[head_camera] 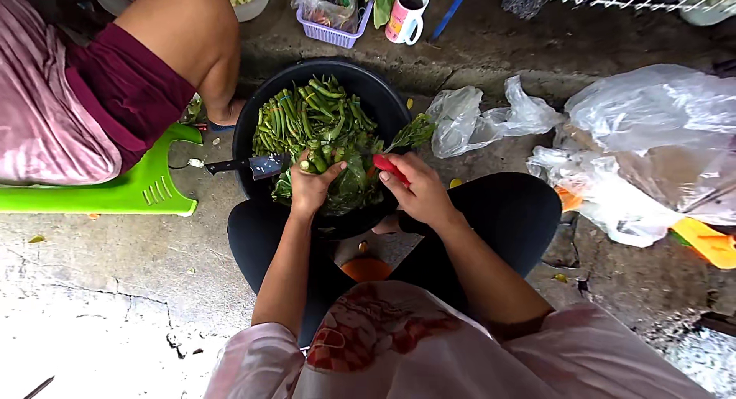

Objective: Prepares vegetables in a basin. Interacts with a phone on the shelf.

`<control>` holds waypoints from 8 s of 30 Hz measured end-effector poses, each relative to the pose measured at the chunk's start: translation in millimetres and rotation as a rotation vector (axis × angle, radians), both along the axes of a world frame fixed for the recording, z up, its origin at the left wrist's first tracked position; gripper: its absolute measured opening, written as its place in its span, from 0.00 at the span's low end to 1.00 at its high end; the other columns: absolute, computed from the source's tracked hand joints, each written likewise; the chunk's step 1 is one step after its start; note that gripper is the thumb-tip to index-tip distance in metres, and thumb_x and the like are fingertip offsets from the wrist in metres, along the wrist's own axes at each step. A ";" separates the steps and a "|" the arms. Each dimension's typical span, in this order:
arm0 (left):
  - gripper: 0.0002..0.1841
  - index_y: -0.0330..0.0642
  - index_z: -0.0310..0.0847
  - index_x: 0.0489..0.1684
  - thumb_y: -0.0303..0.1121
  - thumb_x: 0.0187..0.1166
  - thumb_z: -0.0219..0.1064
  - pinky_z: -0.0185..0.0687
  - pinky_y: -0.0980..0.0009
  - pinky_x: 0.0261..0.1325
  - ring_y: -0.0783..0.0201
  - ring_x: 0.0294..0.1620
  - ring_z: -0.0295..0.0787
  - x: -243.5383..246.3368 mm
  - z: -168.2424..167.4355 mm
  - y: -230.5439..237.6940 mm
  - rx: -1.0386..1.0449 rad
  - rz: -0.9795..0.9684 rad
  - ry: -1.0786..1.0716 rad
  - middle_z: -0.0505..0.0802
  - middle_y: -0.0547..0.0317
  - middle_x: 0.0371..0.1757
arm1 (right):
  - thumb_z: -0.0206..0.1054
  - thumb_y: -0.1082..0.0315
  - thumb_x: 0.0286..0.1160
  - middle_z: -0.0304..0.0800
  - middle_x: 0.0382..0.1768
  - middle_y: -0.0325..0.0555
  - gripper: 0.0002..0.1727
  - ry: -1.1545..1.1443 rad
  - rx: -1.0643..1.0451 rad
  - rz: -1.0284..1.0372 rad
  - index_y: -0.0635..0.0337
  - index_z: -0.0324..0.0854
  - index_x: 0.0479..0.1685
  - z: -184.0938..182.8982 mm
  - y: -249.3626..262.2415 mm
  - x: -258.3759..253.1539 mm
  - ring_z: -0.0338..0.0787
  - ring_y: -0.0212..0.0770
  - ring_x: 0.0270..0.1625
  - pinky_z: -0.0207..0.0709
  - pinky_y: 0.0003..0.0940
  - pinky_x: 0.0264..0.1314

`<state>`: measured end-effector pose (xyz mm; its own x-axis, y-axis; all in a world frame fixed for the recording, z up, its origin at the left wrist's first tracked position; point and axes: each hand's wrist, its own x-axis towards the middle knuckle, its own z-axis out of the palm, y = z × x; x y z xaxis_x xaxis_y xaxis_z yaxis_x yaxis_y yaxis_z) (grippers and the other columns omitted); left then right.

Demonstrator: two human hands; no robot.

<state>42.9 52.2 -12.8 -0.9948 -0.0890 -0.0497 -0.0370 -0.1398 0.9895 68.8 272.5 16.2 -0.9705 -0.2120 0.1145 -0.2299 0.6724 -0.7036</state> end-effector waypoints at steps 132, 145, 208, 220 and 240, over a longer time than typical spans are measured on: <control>0.18 0.42 0.83 0.45 0.12 0.61 0.73 0.92 0.71 0.45 0.69 0.35 0.95 -20.3 8.9 -23.9 0.352 0.099 -0.487 0.97 0.62 0.35 | 0.63 0.66 0.83 0.81 0.70 0.60 0.14 -0.071 0.232 -0.190 0.56 0.90 0.59 -82.5 -63.7 -515.0 0.84 0.59 0.71 0.77 0.60 0.72; 0.15 0.35 0.79 0.46 0.12 0.63 0.67 0.92 0.70 0.42 0.68 0.31 0.93 -13.3 23.7 -9.0 0.232 0.067 -0.409 0.94 0.60 0.30 | 0.59 0.74 0.82 0.87 0.37 0.44 0.04 -0.532 -1.157 -0.331 0.62 0.78 0.48 5.3 -24.1 -330.0 0.87 0.38 0.38 0.85 0.37 0.46; 0.56 0.28 0.34 0.93 0.21 0.66 0.76 0.85 0.38 0.56 0.32 0.46 0.93 2.0 -19.6 9.5 -0.968 -0.219 0.086 0.92 0.29 0.49 | 0.86 0.69 0.50 0.82 0.59 0.57 0.26 -0.285 -0.265 0.374 0.62 0.84 0.52 -18.1 -53.0 -66.4 0.81 0.52 0.64 0.78 0.50 0.65; 0.54 0.27 0.51 0.89 0.19 0.51 0.78 0.78 0.45 0.65 0.46 0.52 0.92 0.2 -29.3 11.2 -0.881 0.059 0.426 0.97 0.47 0.45 | 0.85 0.65 0.54 0.88 0.65 0.48 0.46 -0.146 -0.112 0.530 0.60 0.71 0.82 21.0 -29.4 -74.6 0.80 0.54 0.72 0.68 0.60 0.77; 0.32 0.28 0.74 0.68 0.15 0.59 0.78 0.87 0.70 0.62 0.71 0.53 0.91 -1.2 2.7 7.8 -0.266 -0.369 -0.164 0.93 0.51 0.52 | 0.82 0.48 0.58 0.77 0.77 0.51 0.39 -0.060 -0.215 0.404 0.53 0.83 0.74 2.6 -33.4 -70.6 0.73 0.58 0.76 0.69 0.60 0.75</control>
<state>41.7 60.0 -10.1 -0.9434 0.2371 -0.2317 -0.1949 0.1689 0.9662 -1.8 239.1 18.8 -0.8213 -0.5521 0.1436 -0.3983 0.3747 -0.8372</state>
